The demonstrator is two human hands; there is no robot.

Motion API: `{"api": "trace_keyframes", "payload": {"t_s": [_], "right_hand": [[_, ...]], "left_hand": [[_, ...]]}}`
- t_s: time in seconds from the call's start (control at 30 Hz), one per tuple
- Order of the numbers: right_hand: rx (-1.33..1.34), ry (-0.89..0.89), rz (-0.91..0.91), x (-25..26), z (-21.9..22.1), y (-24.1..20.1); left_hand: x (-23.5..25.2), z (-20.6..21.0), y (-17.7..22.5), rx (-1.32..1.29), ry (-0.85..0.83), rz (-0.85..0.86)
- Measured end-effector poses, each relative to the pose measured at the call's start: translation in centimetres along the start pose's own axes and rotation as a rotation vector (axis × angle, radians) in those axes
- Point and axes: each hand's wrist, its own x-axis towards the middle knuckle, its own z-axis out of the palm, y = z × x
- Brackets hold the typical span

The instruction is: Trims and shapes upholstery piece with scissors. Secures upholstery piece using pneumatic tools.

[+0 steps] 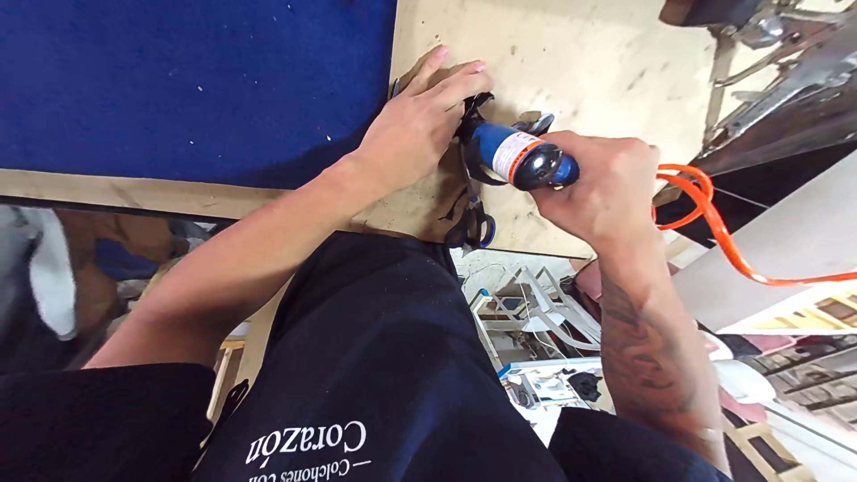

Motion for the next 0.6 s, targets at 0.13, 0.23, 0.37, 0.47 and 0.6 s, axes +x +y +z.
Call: {"api": "trace_keyframes", "payload": {"t_s": [0.13, 0.23, 0.37, 0.47, 0.6], "right_hand": [[0.086, 0.062, 0.034, -1.4, -0.2, 0.6], [0.051, 0.209, 0.180, -4.8, 0.2, 0.6], [-0.015, 0.437, 0.448, -9.6, 3.5, 1.8], [0.032, 0.390, 0.547, -12.3, 6.8, 4.1], [0.056, 0.365, 0.645, -13.3, 9.4, 5.5]], "left_hand": [[-0.1, -0.1, 0.0, 0.004, 0.001, 0.002], [0.0, -0.2, 0.1, -0.010, -0.018, -0.024], [0.4, -0.9, 0.5, -0.031, -0.061, -0.051], [0.1, -1.6, 1.0, -0.176, -0.054, -0.114], [-0.9, -2.7, 1.2, -0.341, 0.029, -0.078]]}}
